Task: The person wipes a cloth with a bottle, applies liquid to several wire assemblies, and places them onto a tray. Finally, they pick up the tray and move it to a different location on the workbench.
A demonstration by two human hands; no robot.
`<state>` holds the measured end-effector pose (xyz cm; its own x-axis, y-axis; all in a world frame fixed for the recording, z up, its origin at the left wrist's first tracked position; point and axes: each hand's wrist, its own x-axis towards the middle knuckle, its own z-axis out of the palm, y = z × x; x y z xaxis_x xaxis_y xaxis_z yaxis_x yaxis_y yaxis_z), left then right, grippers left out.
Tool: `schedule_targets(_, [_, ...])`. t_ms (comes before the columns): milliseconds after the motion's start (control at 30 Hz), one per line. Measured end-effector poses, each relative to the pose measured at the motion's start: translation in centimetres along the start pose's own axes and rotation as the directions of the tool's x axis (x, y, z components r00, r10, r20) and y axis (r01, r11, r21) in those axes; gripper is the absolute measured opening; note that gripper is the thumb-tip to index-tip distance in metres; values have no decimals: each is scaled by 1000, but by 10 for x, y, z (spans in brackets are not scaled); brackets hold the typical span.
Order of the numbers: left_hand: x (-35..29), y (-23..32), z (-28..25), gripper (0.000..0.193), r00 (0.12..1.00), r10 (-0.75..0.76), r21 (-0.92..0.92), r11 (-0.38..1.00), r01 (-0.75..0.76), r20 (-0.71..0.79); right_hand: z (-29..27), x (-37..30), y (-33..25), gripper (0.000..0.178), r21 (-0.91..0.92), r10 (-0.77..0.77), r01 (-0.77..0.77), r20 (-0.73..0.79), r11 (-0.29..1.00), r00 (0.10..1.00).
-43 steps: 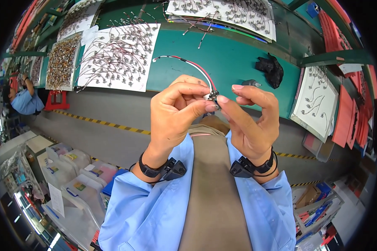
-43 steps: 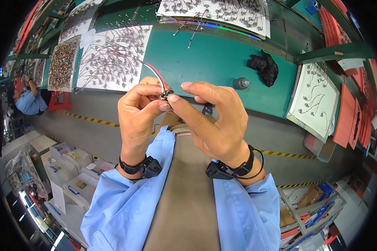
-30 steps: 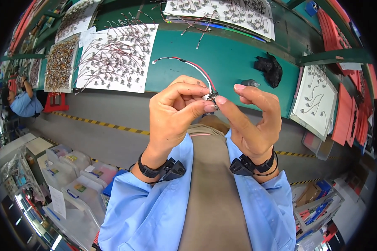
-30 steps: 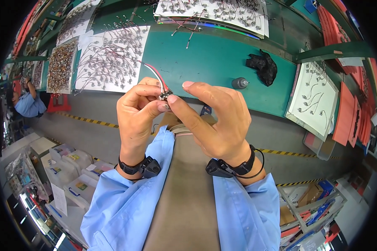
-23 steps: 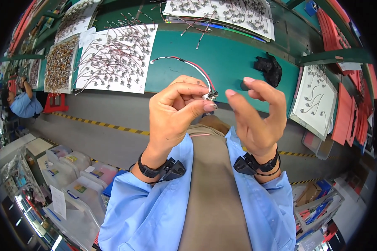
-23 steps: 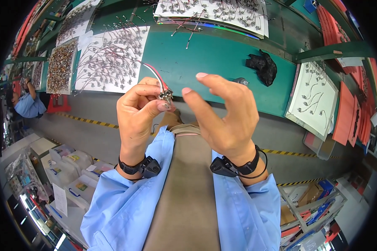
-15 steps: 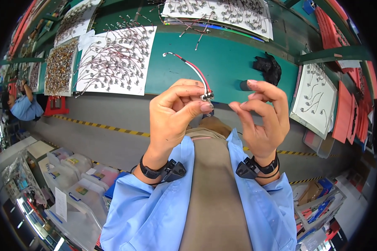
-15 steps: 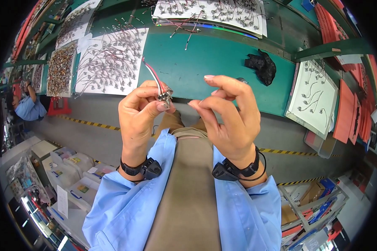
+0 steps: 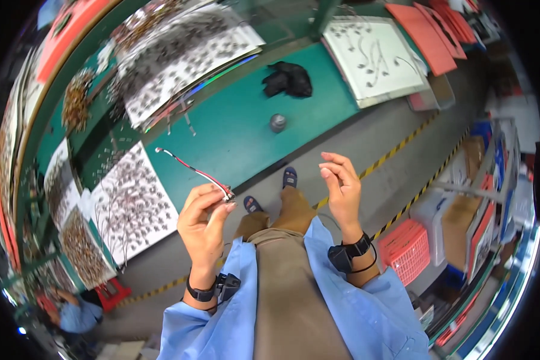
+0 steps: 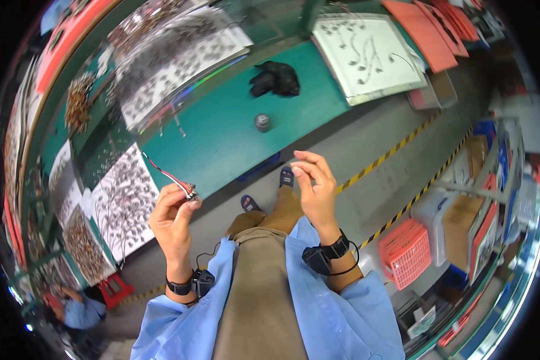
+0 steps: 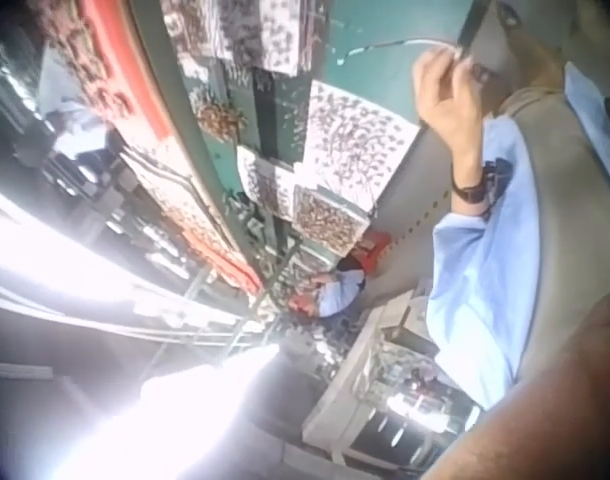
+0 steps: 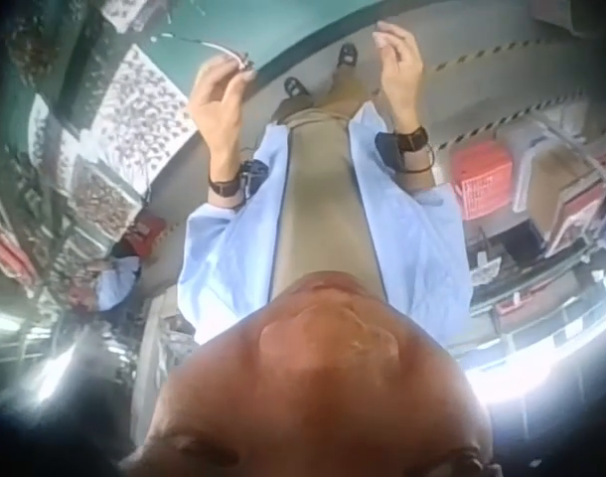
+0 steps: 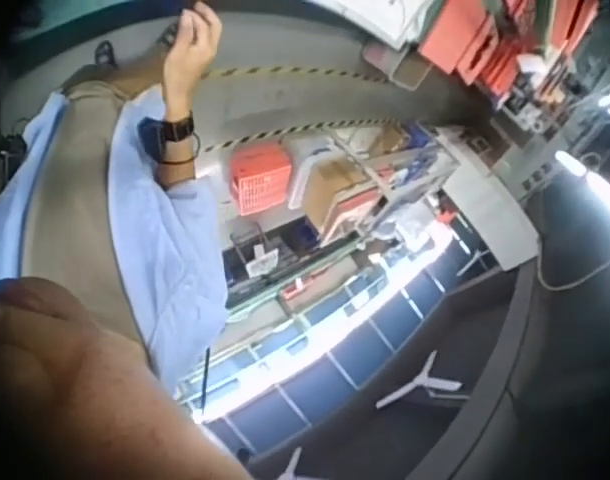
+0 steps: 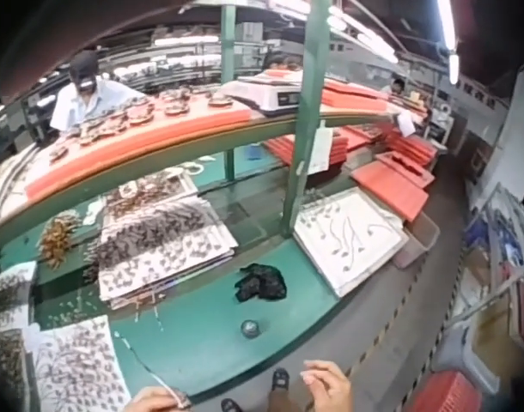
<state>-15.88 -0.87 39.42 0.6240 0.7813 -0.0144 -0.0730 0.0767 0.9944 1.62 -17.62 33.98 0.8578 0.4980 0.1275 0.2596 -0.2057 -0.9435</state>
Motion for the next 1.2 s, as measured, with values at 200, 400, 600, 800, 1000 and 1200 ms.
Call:
schedule_targets(200, [17, -13, 106, 19, 942, 198, 241, 934, -265, 270, -99, -8, 87, 13, 397, 499, -390, -219, 831, 839])
schedule_targets(400, [41, -35, 265, 18, 898, 244, 333, 866, -372, 367, -222, 25, 191, 16, 536, 685, -526, -143, 661, 715])
schedule_targets(600, [70, -94, 469, 16, 927, 191, 383, 869, -313, 323, -402, 83, 277, 18, 468, 706, -576, -161, 670, 690])
schedule_targets(800, [126, -150, 648, 14, 905, 258, 412, 824, -390, 339, -556, 91, 351, 24, 494, 764, -591, -311, 638, 565])
schedule_targets(1000, [198, -202, 773, 13, 886, 297, 465, 767, -443, 356, -623, 97, 405, 27, 698, 869, -533, -287, 478, 403])
schedule_targets(1200, [268, -261, 872, 14, 916, 230, 520, 766, -378, 328, -666, 158, 444, 27, 666, 898, -603, -327, 439, 293])
